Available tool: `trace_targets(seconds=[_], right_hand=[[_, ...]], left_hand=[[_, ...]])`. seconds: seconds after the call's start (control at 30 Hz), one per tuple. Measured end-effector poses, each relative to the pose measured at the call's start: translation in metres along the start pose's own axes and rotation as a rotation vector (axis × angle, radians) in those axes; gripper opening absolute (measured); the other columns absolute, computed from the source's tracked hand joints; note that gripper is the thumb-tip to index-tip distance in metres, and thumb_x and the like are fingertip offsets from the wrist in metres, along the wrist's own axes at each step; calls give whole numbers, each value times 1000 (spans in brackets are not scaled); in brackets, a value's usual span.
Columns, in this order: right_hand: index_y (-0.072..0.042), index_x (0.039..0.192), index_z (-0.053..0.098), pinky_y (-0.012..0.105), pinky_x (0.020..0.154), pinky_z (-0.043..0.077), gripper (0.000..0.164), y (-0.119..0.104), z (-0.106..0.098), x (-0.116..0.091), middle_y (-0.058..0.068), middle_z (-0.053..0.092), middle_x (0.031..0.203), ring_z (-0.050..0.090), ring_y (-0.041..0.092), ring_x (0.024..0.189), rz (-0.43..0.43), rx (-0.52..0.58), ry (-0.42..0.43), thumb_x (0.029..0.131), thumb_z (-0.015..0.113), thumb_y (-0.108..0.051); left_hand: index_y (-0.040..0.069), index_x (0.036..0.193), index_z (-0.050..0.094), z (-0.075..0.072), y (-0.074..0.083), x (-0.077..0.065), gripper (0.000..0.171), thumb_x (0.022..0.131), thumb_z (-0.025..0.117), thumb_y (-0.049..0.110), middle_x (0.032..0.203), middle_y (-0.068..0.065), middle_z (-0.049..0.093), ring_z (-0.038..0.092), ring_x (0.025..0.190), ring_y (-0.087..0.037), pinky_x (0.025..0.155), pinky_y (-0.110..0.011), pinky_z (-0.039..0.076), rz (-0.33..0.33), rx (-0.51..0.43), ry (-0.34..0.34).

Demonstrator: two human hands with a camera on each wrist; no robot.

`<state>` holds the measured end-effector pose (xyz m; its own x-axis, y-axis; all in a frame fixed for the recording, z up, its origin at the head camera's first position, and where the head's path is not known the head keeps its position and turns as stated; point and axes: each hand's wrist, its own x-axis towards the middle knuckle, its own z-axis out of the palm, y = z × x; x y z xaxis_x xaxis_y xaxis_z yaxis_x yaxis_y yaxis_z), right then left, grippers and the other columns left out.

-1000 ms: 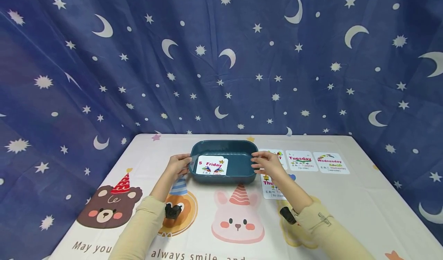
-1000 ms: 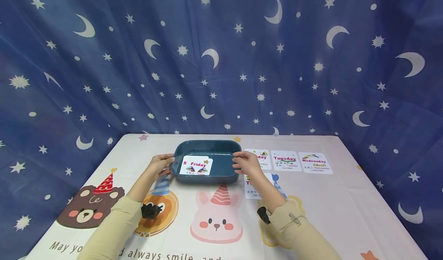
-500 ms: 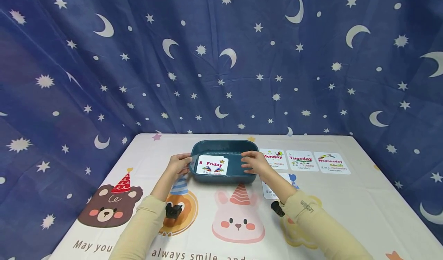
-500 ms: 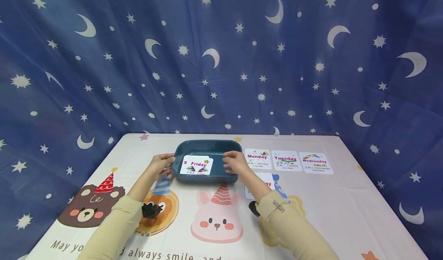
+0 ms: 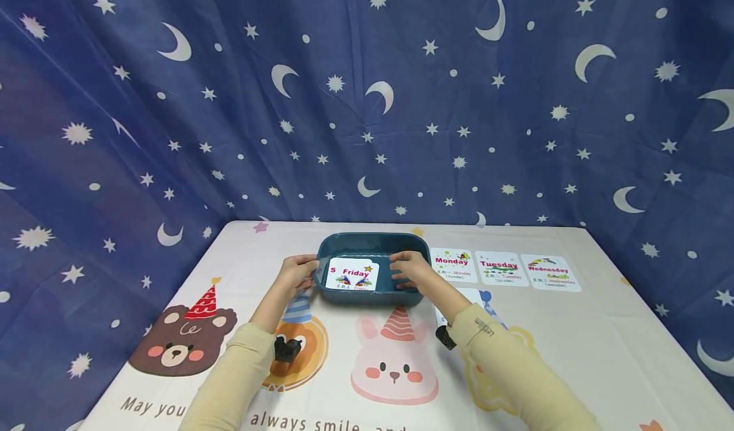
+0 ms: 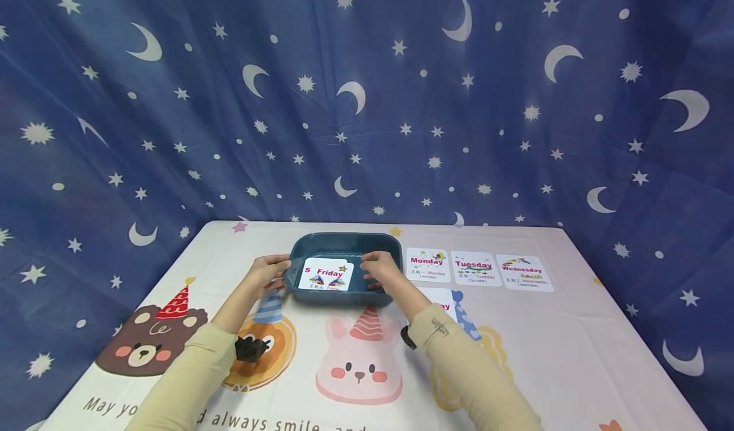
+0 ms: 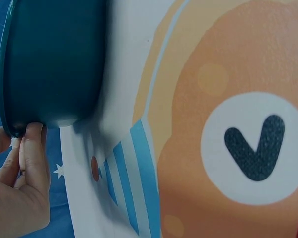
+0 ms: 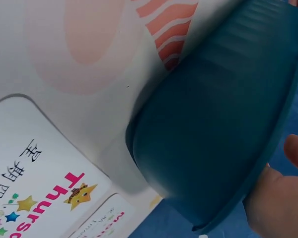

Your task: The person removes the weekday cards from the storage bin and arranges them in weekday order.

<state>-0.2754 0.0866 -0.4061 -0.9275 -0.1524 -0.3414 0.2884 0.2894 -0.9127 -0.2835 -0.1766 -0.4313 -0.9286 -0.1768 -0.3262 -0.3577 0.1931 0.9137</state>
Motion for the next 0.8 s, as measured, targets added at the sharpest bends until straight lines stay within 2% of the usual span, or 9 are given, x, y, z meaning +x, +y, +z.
trace_targets(seconds=[0.23,0.37,0.6,0.7,0.8], right_hand=[[5,131,48,41,83,54,38,1,4,12,23,49,132,56,37,114,40,-9,-5,94,47,-5],[4,132,47,40,85,54,38,-1,5,16,24,50,130,58,33,109,83,29,-25,96,47,-8],[11,135,39,42,97,48,42,-11,12,5,31,45,135,59,27,96,164,145,-62,97,44,-8],[11,134,41,46,97,48,42,-1,17,20,30,47,133,60,28,96,186,213,-44,97,47,-9],[7,127,50,48,89,52,36,16,18,41,24,57,124,63,28,95,147,303,-69,94,53,-8]], left_hand=[[2,129,55,0,0,-1,35,95,54,12,114,-19,59,58,72,-10,64,-23,53,-3,-4,-5],[4,129,56,0,0,0,35,95,54,13,117,-19,59,58,75,-11,65,-23,54,-10,4,3],[1,130,54,0,1,-2,36,95,54,11,116,-20,59,57,68,-7,64,-23,53,3,-8,-14],[1,129,55,1,1,-3,36,94,55,11,116,-20,60,56,67,-6,62,-22,53,-3,-15,-10],[1,129,55,1,1,-2,36,95,55,11,119,-20,60,57,67,-7,63,-23,53,-6,-13,-6]])
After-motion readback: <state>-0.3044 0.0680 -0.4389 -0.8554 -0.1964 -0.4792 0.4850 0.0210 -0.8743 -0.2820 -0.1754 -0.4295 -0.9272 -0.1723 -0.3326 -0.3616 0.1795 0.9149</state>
